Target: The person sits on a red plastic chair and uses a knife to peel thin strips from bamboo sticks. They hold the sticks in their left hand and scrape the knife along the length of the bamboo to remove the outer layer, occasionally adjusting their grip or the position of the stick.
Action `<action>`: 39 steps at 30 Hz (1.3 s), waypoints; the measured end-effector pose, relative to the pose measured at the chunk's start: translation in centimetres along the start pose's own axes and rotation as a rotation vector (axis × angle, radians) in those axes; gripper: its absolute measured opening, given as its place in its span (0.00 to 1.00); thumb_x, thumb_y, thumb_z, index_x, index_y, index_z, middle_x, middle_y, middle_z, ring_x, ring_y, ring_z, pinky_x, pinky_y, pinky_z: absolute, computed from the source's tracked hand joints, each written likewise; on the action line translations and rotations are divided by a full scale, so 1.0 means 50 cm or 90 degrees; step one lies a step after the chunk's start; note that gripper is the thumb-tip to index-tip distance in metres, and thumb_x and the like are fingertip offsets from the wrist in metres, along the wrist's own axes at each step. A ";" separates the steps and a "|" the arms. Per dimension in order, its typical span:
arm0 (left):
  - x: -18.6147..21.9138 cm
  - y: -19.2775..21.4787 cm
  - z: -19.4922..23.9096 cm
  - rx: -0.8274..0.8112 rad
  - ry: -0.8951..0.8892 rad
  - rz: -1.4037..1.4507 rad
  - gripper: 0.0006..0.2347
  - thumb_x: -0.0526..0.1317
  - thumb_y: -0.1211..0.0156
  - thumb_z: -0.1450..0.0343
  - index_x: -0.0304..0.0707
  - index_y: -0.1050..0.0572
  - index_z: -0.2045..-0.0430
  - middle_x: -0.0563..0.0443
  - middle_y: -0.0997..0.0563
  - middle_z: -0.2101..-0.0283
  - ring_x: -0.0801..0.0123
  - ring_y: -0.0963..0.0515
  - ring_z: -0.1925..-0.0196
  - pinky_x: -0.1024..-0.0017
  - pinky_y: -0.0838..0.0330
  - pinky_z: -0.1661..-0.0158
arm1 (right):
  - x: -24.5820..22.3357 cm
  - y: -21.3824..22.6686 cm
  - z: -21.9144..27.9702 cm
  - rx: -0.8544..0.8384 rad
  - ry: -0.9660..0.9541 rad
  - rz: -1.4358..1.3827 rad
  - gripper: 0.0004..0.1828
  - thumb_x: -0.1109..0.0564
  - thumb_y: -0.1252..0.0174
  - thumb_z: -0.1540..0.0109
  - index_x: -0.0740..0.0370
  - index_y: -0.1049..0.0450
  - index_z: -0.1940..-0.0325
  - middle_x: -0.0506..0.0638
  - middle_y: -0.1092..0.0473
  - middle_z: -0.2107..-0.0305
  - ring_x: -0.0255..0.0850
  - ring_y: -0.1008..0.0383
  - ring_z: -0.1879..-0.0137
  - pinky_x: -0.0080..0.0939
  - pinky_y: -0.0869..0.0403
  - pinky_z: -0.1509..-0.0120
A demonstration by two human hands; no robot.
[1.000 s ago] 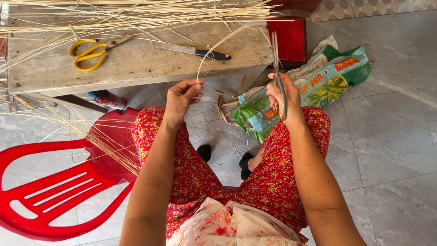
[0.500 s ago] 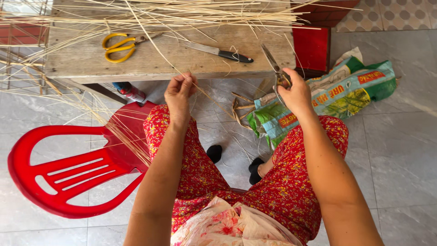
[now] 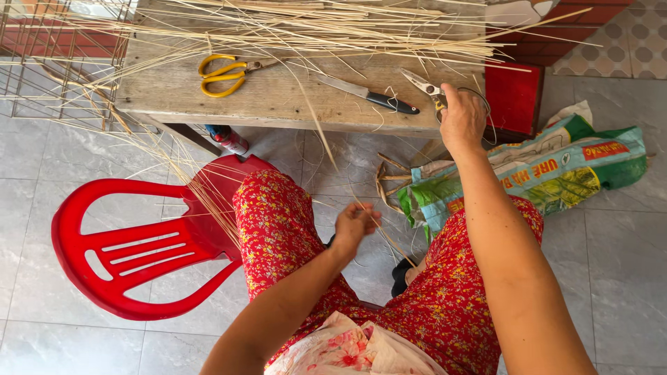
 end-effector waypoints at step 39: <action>0.363 -0.056 -0.139 -0.270 -0.016 -0.798 0.16 0.49 0.41 0.27 0.32 0.17 0.66 0.45 0.12 0.66 0.65 0.12 0.70 0.68 0.17 0.63 | -0.143 -0.045 0.002 -0.031 0.094 -0.232 0.28 0.62 0.39 0.36 0.57 0.32 0.30 0.55 0.32 0.40 0.54 0.33 0.34 0.54 0.35 0.30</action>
Point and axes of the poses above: each hand's wrist, its own z-axis away from the middle knuckle, its own y-axis out of the back of the hand, x = y × z, the point moved 3 cm from there along -z, towards the middle knuckle
